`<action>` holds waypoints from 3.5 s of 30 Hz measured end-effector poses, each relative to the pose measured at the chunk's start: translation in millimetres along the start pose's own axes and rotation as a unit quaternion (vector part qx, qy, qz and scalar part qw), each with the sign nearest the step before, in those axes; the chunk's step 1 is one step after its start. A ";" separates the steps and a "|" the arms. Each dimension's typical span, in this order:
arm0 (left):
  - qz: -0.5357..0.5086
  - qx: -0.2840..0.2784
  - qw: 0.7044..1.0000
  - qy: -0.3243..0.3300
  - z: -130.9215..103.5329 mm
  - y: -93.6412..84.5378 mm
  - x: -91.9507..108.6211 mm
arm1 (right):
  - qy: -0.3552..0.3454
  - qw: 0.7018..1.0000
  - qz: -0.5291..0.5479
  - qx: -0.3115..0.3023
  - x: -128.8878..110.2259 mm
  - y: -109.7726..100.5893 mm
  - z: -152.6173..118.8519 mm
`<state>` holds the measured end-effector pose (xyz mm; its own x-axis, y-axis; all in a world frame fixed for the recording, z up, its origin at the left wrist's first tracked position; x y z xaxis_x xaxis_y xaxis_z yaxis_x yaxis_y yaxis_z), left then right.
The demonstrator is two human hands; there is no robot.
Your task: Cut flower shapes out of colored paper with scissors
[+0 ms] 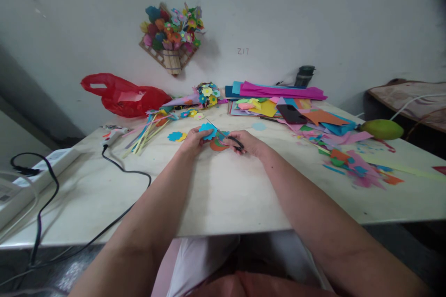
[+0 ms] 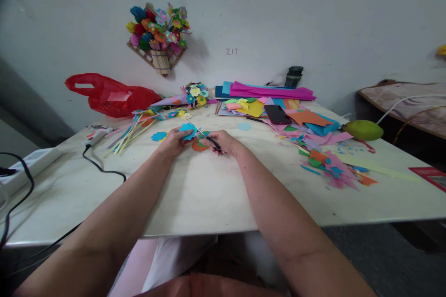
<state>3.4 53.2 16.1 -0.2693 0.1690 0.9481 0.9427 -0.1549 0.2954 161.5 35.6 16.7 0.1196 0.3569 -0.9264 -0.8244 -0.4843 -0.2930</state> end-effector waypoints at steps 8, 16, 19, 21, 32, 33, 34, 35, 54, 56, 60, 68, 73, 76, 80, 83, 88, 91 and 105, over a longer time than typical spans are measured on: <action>-0.001 -0.007 1.000 0.007 1.9 -1.8 -0.8 | -0.002 1.000 -0.001 -0.001 -0.8 -0.1 0.0; -0.012 0.005 1.000 0.006 3.9 -4.7 -2.6 | 0.005 1.000 -0.001 -0.002 -0.8 -0.2 0.0; -0.017 0.009 1.000 0.006 2.8 -4.1 -1.7 | 0.011 1.000 0.003 -0.001 -0.6 -0.5 -0.4; -0.019 0.011 1.000 0.007 2.4 -4.1 -1.3 | 0.011 1.000 0.006 -0.002 -0.6 -0.4 -0.3; -0.026 0.014 1.000 0.007 1.8 -4.3 -0.9 | 0.020 1.000 0.001 0.005 -2.3 0.2 -1.1; -0.027 0.014 1.000 0.009 1.9 -4.4 -0.7 | 0.021 1.000 0.003 0.005 -2.8 0.4 -1.4; -0.029 0.013 0.999 0.010 2.0 -4.5 -0.7 | 0.019 1.000 0.006 0.004 -3.5 0.7 -1.7; -0.031 0.012 0.999 0.012 2.2 -4.7 -0.6 | 0.016 1.000 0.010 0.004 -4.3 0.9 -1.8; -0.037 0.007 0.999 0.017 5.1 -6.7 -1.1 | 0.024 1.000 0.006 0.004 -7.0 1.5 -2.6; -0.036 0.006 0.999 0.017 5.3 -6.9 -1.1 | 0.023 1.000 0.007 0.005 -7.0 1.2 -2.8; -0.039 0.006 0.999 0.014 4.7 -6.5 -1.2 | 0.018 1.000 0.015 0.002 -6.6 1.4 -2.5; -0.037 0.010 0.999 0.010 2.8 -5.4 -0.5 | 0.020 1.000 0.019 0.005 -7.3 1.9 -2.7; -0.032 0.011 0.999 0.010 3.6 -6.5 -0.8 | 0.029 0.999 0.017 0.004 -8.8 2.6 -3.0; -0.030 0.010 0.999 0.008 2.8 -5.5 -0.5 | 0.026 1.000 0.014 0.007 -7.8 2.1 -2.6; -0.030 0.013 0.999 0.003 0.9 -3.8 0.3 | 0.019 1.000 0.014 0.014 -5.9 1.4 -1.6; -0.025 0.009 1.000 0.005 -0.3 -2.3 1.2 | 0.019 1.000 0.008 0.013 -5.3 1.4 -1.3; -0.016 0.008 1.000 0.002 -1.1 -2.1 1.3 | 0.016 1.000 0.011 0.018 -4.5 1.0 -0.8; -0.005 0.000 1.000 -0.002 0.1 -2.0 0.0 | 0.011 1.000 0.012 0.022 -2.7 0.2 -0.1; -0.016 -0.010 1.000 -0.009 2.9 -2.0 -2.6 | 0.008 1.000 -0.003 0.027 -7.8 0.6 -2.5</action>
<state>2.8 55.9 12.7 -0.2951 0.1925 0.9359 0.9294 -0.1693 0.3279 161.5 30.6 23.1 0.1330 0.3463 -0.9286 -0.8518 -0.4391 -0.2858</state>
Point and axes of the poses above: each hand's wrist, its own z-axis towards the middle knuckle, its own y-axis out of the palm, x = y × z, the point moved 6 cm from there along z, towards the middle knuckle, and after that the axes turned 14 degrees about -y, right-handed, at the moved point
